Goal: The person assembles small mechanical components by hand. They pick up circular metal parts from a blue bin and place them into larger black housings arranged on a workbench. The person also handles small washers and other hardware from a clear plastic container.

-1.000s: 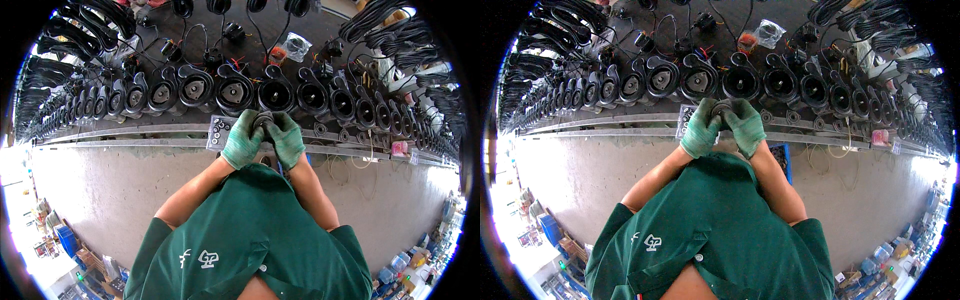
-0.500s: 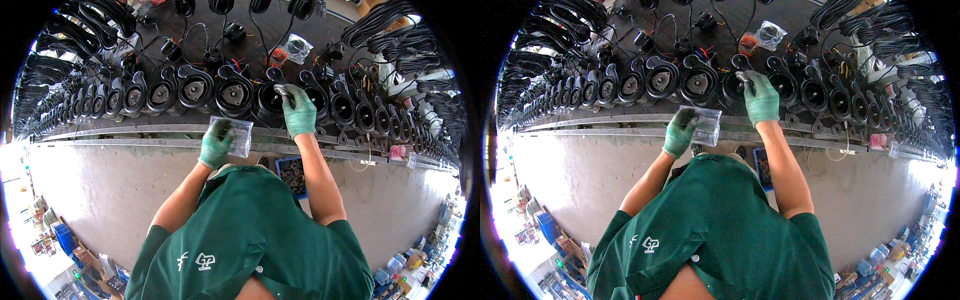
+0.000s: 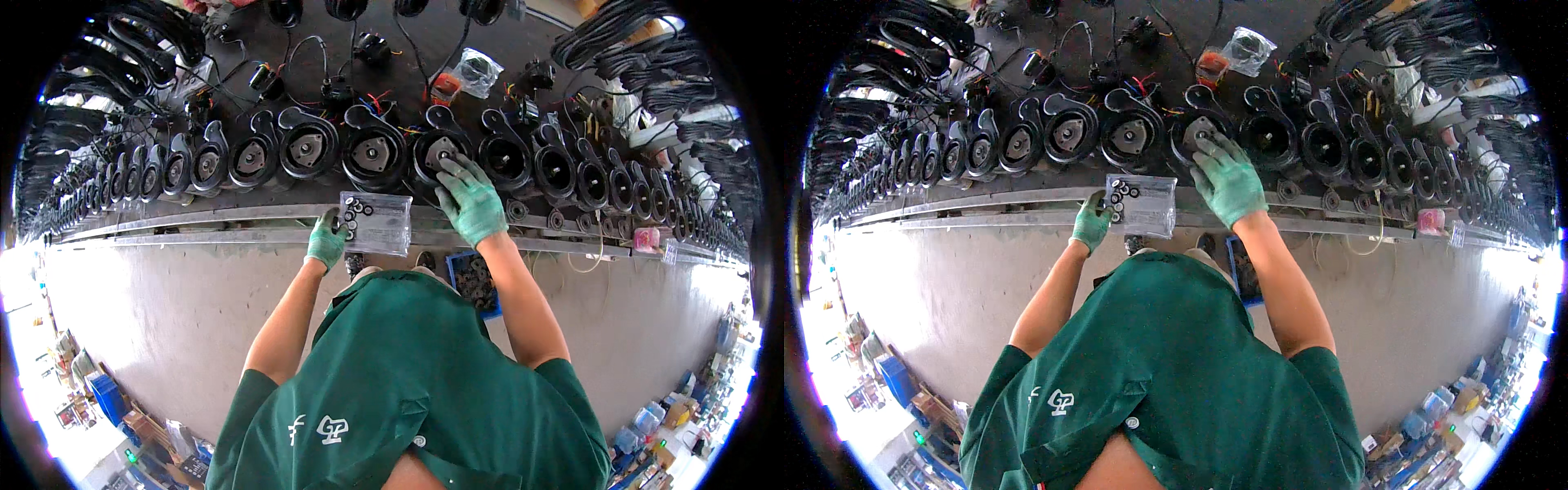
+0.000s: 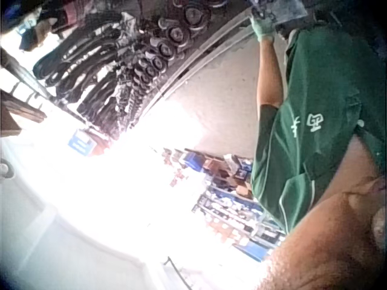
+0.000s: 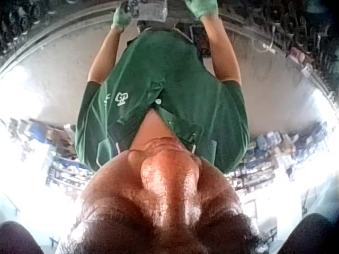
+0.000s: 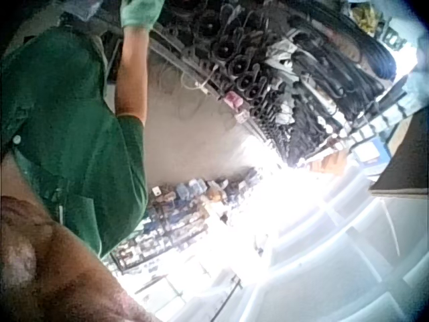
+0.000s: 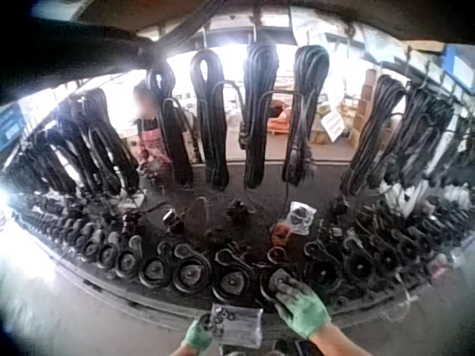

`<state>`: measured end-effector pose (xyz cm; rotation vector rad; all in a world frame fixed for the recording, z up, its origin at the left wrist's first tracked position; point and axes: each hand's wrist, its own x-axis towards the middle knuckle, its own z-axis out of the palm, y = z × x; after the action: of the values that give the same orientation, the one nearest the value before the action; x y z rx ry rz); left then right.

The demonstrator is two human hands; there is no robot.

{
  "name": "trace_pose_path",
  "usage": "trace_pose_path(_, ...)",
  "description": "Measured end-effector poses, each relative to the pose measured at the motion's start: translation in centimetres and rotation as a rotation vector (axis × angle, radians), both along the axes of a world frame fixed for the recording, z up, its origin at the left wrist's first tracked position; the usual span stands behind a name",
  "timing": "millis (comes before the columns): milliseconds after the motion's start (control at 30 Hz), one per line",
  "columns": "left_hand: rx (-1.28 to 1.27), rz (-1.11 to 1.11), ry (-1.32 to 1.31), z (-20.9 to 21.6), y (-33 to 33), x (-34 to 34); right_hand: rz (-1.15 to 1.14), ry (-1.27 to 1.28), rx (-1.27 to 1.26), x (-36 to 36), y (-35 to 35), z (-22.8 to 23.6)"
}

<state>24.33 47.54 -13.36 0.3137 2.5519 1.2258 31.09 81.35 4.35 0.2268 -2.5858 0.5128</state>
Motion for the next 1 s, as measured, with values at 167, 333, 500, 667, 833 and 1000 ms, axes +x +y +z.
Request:
trace_pose_path(167,0.061,-0.032,-0.084,0.9,2.4,1.6,-0.247,-0.317,-0.354,6.9,1.8,-3.0)
trace_pose_path(333,0.249,-0.066,-0.34,2.9,5.2,2.2,-0.676,-0.625,-0.16,9.6,5.9,-10.0)
trace_pose_path(500,-0.047,-0.212,0.238,4.2,5.5,1.8,-0.698,-0.941,-0.178,6.1,5.3,-10.7)
trace_pose_path(667,-0.587,-0.656,0.34,10.1,8.0,0.9,-0.706,-0.9,-0.063,4.9,5.2,-14.5)
trace_pose_path(833,-0.803,-0.78,0.461,9.6,10.0,0.7,-0.754,-0.873,-0.198,3.9,5.7,-14.4)
trace_pose_path(1000,-0.844,-0.778,0.477,7.6,10.5,0.6,-0.731,-0.878,-0.573,5.3,7.3,-16.9)
